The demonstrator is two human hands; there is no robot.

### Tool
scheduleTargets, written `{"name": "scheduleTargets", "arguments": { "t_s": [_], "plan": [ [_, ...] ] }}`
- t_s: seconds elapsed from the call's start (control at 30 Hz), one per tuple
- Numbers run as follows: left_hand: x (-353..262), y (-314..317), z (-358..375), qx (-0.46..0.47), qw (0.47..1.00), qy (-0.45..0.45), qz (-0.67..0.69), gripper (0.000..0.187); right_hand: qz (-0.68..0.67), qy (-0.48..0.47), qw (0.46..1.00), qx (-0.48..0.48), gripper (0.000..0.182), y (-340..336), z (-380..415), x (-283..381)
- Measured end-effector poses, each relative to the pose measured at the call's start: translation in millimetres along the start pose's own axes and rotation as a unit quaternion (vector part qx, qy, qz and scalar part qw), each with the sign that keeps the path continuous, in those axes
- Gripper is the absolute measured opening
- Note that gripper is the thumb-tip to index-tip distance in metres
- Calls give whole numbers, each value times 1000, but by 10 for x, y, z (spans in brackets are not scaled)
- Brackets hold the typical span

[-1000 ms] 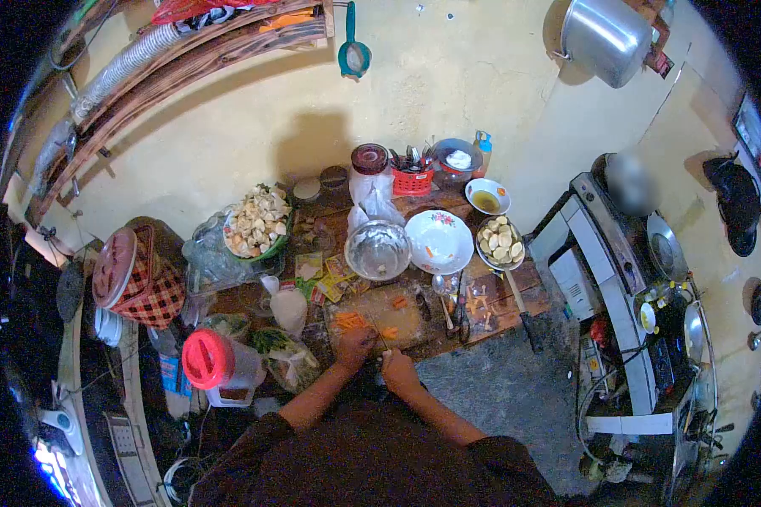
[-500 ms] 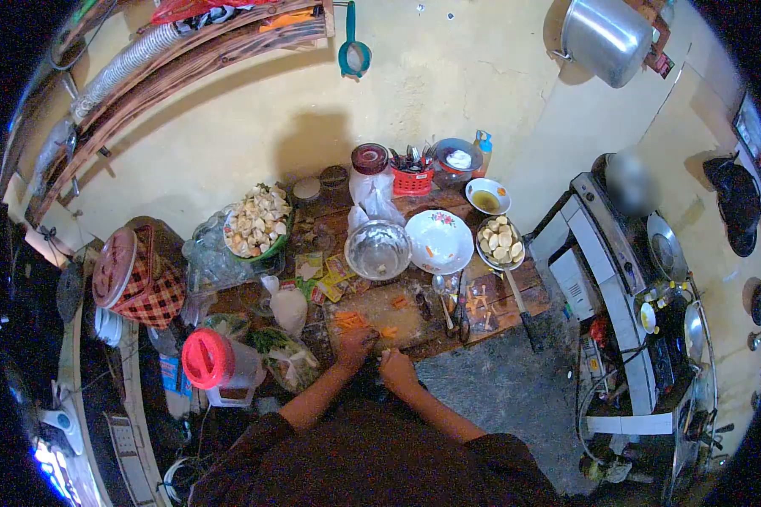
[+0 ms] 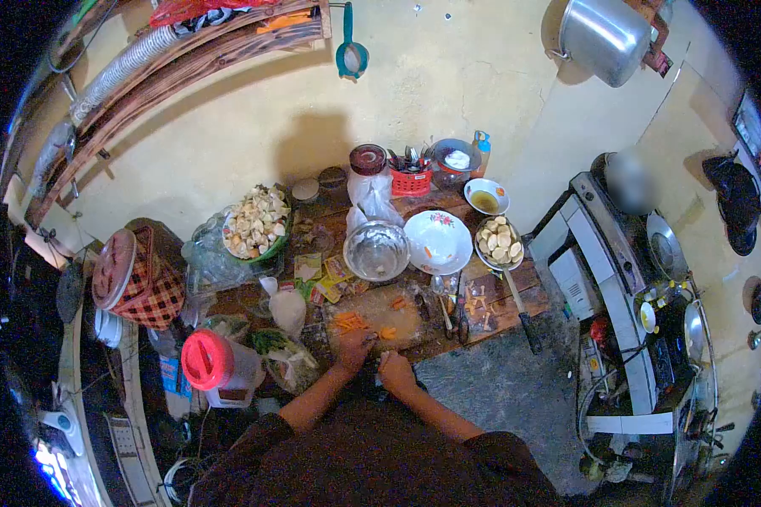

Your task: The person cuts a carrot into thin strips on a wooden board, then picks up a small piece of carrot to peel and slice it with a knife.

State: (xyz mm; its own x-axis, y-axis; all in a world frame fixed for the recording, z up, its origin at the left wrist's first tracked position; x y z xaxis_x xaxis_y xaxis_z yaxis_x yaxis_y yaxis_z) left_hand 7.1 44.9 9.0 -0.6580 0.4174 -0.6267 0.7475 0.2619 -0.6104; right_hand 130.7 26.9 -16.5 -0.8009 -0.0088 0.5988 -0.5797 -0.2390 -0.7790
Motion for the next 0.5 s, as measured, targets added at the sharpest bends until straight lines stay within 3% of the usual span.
{"name": "scheduleTargets", "arguments": {
  "t_s": [0.17,0.3,0.37,0.4,0.47,0.5],
  "plan": [
    [5,-24,-8,-14,1000,-14,9,14,35,-58,998,14,37,41,26,52],
    [-24,-40,-28,-36,999,9,22,13,9,-1,1000,29,35,44,34,-22],
    [-68,-48,-37,-45,999,12,13,13,35,-57,997,27,34,55,51,17],
    [-64,-80,-43,-42,999,-32,6,14,35,-57,997,26,34,33,57,38],
    [-56,-145,-68,-40,996,-75,-3,15,17,74,996,56,33,54,57,-109],
    [-22,-136,-62,-33,995,-95,15,17,17,73,996,56,33,66,49,-124]
  ]
}}
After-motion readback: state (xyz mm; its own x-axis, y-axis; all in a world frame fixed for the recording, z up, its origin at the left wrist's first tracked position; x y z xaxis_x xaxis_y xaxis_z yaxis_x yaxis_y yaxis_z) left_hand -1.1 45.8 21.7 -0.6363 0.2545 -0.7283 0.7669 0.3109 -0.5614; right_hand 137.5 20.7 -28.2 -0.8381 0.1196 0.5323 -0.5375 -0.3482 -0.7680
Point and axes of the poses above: each hand's wrist, its own z-axis away from the middle knuckle, its own y-axis out of the palm, x = y × z, the point moved 8 cm from there along -z, towards the middle knuckle, and after that the axes turned 5 degrees about y, right-handed, at the moved point
